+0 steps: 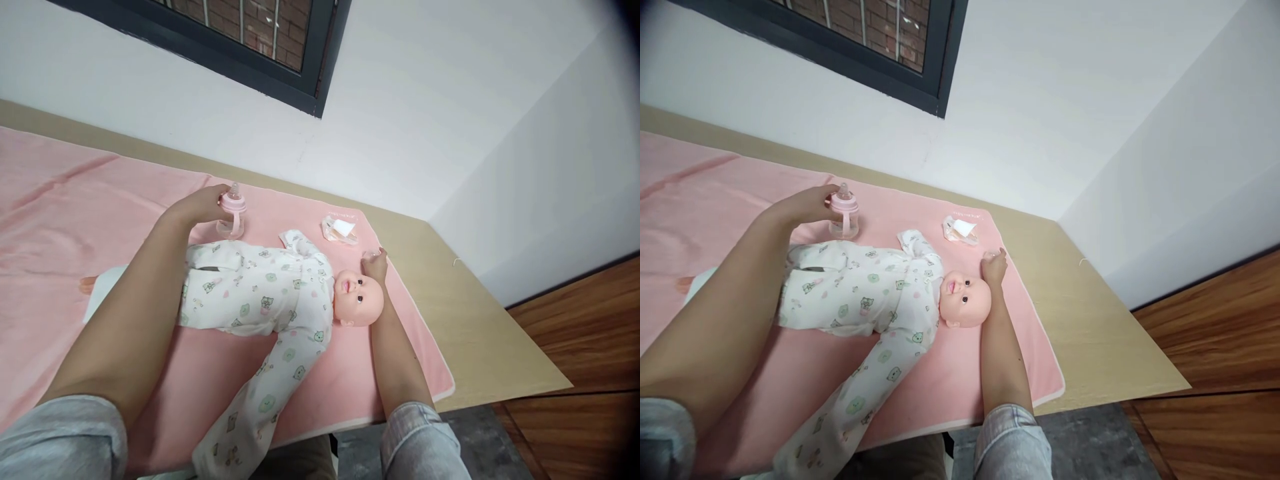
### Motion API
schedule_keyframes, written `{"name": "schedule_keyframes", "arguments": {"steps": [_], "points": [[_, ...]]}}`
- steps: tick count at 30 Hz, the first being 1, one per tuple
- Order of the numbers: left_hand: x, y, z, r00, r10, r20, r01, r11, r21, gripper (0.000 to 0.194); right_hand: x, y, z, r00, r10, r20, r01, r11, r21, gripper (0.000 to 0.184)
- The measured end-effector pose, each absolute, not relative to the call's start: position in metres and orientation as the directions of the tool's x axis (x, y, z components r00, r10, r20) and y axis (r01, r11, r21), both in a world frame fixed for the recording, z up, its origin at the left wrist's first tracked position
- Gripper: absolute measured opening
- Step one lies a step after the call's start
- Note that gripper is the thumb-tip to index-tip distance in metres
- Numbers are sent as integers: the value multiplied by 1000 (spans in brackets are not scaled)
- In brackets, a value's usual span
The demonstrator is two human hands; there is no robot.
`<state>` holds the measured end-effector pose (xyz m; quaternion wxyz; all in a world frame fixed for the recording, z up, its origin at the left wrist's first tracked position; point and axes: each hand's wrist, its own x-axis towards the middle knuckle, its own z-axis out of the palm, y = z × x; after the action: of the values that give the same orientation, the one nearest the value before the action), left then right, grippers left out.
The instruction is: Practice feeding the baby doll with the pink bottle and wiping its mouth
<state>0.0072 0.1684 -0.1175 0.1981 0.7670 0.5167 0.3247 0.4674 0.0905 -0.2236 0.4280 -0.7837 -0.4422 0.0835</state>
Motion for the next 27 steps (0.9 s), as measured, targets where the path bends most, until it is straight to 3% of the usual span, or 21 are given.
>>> {"name": "schedule_keyframes", "arguments": {"steps": [5, 9, 16, 21, 27], "points": [[33, 140, -94, 194, 933, 304, 543, -361, 759, 72, 465, 85, -212, 633, 743, 217, 526, -207, -825, 75], [62, 117, -77, 164, 918, 361, 374, -396, 839, 72, 462, 83, -182, 613, 743, 268, 462, -62, -884, 74], [108, 82, -60, 227, 831, 508, 366, -557, 746, 60, 431, 61, -108, 293, 794, 533, 350, 430, -832, 72], [130, 54, -57, 324, 746, 582, 391, -665, 636, 53, 383, 21, -68, 70, 760, 646, 321, 596, -736, 75], [143, 34, -56, 399, 722, 565, 367, -691, 623, 56, 339, -6, -57, -67, 708, 703, 375, 671, -640, 72]]}}
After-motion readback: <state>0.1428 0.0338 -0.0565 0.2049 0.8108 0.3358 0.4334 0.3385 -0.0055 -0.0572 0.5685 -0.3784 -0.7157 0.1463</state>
